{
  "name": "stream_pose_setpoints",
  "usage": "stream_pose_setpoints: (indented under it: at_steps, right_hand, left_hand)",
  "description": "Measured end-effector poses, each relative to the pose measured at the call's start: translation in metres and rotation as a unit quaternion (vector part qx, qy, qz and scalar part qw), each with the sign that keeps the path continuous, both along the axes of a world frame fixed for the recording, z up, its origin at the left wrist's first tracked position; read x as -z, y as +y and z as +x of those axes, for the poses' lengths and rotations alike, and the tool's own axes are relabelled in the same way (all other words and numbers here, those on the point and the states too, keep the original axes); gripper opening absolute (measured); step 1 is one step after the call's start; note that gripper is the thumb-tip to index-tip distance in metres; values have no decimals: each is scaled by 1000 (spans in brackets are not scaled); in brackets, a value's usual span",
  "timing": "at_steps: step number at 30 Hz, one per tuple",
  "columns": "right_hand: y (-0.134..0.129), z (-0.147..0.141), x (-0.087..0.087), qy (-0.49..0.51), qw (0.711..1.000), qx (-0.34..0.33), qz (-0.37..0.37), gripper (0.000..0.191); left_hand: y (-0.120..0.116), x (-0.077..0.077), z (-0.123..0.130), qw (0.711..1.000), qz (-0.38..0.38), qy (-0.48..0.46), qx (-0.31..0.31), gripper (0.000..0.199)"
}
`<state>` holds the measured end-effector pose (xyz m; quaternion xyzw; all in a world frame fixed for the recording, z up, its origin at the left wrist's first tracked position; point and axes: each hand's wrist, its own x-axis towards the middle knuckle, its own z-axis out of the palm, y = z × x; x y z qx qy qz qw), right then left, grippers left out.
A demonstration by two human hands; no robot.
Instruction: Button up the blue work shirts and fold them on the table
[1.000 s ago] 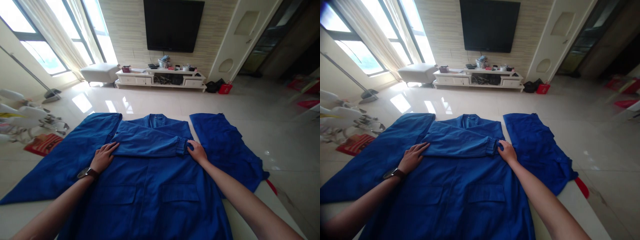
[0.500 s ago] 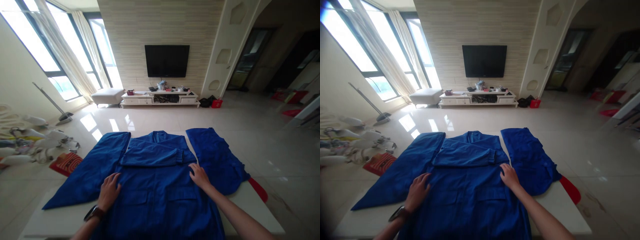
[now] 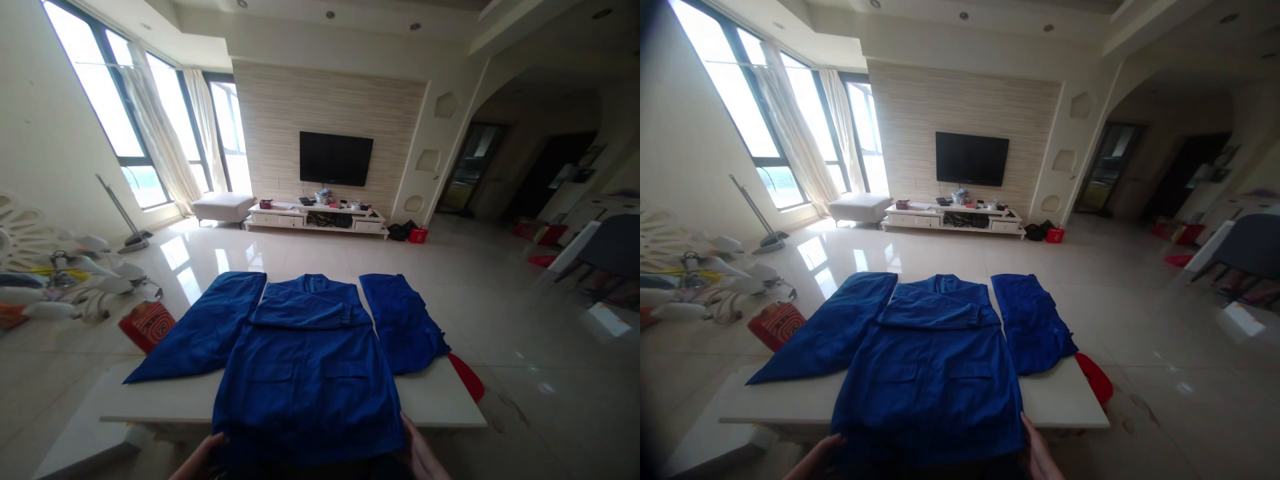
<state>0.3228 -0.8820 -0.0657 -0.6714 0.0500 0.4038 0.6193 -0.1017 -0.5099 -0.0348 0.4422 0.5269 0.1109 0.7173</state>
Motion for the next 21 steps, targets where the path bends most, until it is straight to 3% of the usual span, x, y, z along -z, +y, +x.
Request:
stream_pose_setpoints:
  at_steps: [4,8,10,14,17,21]
  right_hand:
    - [27,5,-40,-102,994,26,-4,39]
    - [30,16,-97,-208,972,105,18,54]
    - [18,15,-121,-241,963,113,40,61]
    - [-24,-2,-144,-225,973,27,38,52]
    - [-51,-19,-153,-183,982,-34,43,48]
    - [-48,-28,-178,-150,984,-40,85,42]
  left_hand:
    - [-1,-52,21,995,-17,28,-97,19]
    - [1,-107,23,979,-61,-101,-165,19]
    - [-1,-125,12,969,-84,-131,-192,22]
    - [-14,-141,-28,951,-84,-131,-267,17]
    - [-22,-147,-53,946,-101,-152,-266,11]
    - [-13,-164,-47,934,-78,-196,-287,12]
